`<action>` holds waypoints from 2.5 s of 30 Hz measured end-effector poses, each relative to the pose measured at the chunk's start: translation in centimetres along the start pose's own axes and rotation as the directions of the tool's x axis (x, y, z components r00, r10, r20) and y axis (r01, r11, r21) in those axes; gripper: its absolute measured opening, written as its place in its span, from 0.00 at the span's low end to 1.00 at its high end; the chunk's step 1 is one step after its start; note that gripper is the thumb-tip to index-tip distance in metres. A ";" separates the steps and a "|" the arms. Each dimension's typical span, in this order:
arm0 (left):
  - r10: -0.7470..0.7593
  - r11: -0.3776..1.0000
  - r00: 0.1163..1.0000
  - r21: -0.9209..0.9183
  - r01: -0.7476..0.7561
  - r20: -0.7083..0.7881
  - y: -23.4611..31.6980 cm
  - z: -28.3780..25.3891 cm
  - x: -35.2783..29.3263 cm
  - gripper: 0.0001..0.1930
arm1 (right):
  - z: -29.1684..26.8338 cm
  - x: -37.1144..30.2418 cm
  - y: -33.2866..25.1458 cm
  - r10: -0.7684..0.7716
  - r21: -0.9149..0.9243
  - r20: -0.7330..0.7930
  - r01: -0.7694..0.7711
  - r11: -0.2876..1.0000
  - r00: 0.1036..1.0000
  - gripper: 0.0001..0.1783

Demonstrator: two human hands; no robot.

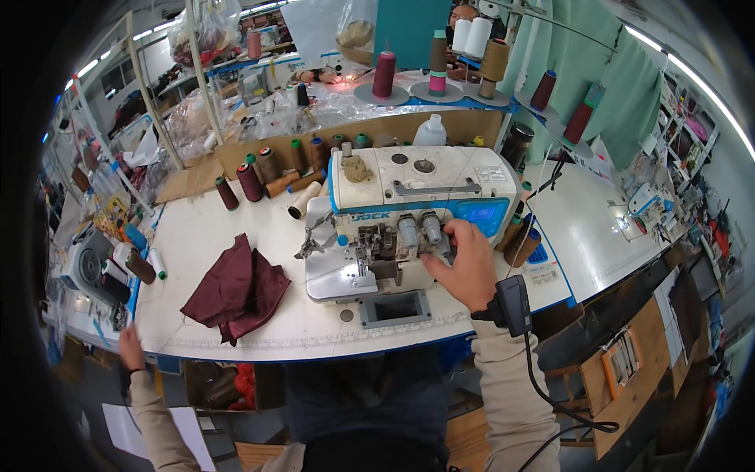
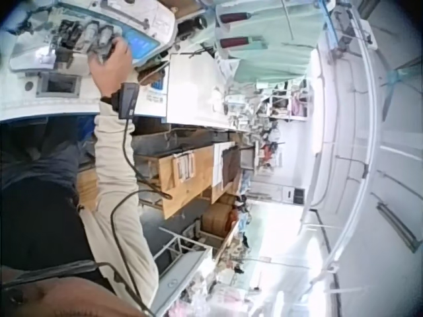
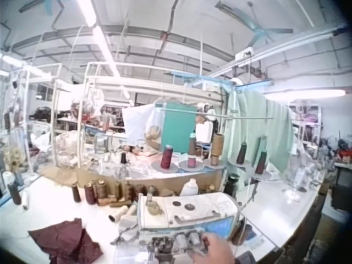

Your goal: Thread and adjust the components of an industrial overlock sewing machine.

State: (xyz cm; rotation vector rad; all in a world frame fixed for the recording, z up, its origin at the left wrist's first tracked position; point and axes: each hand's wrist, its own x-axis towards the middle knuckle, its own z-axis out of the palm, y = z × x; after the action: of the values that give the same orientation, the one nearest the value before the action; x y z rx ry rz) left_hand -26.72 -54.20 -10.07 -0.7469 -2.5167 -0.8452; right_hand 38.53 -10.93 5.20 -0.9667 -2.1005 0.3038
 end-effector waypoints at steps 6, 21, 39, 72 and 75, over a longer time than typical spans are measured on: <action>0.458 0.534 0.667 -0.781 0.323 0.588 40.6 1.0 -10.4 0.15 | -0.1 0.0 -0.2 0.044 -0.034 0.041 -0.043 0.999 0.998 0.28; 0.736 0.673 0.665 -0.249 -0.697 0.128 46.0 7.0 -3.2 0.15 | 0.1 0.1 -0.3 0.002 0.014 0.013 -0.002 1.000 1.000 0.27; 0.057 0.737 0.998 0.673 -0.062 0.030 -17.1 -7.4 2.1 0.20 | 1.0 0.1 -0.2 -0.031 0.034 -0.018 0.031 0.999 0.999 0.27; 0.068 0.914 0.840 -0.371 0.164 0.538 21.1 -2.7 -7.5 0.15 | 1.6 -8.7 11.0 0.277 -0.296 0.085 -0.242 0.924 0.957 0.15; 0.140 0.824 0.866 -0.542 0.167 0.480 26.1 -1.6 -9.8 0.11 | 1.7 -8.5 10.1 0.259 -0.381 0.123 -0.195 0.904 0.958 0.14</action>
State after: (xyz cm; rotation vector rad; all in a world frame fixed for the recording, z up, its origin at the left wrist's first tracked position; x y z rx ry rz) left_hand -3.32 -41.08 -2.35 -1.2840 -2.7098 -1.6394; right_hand 46.13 -10.04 -5.76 -1.4595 -2.2487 0.1141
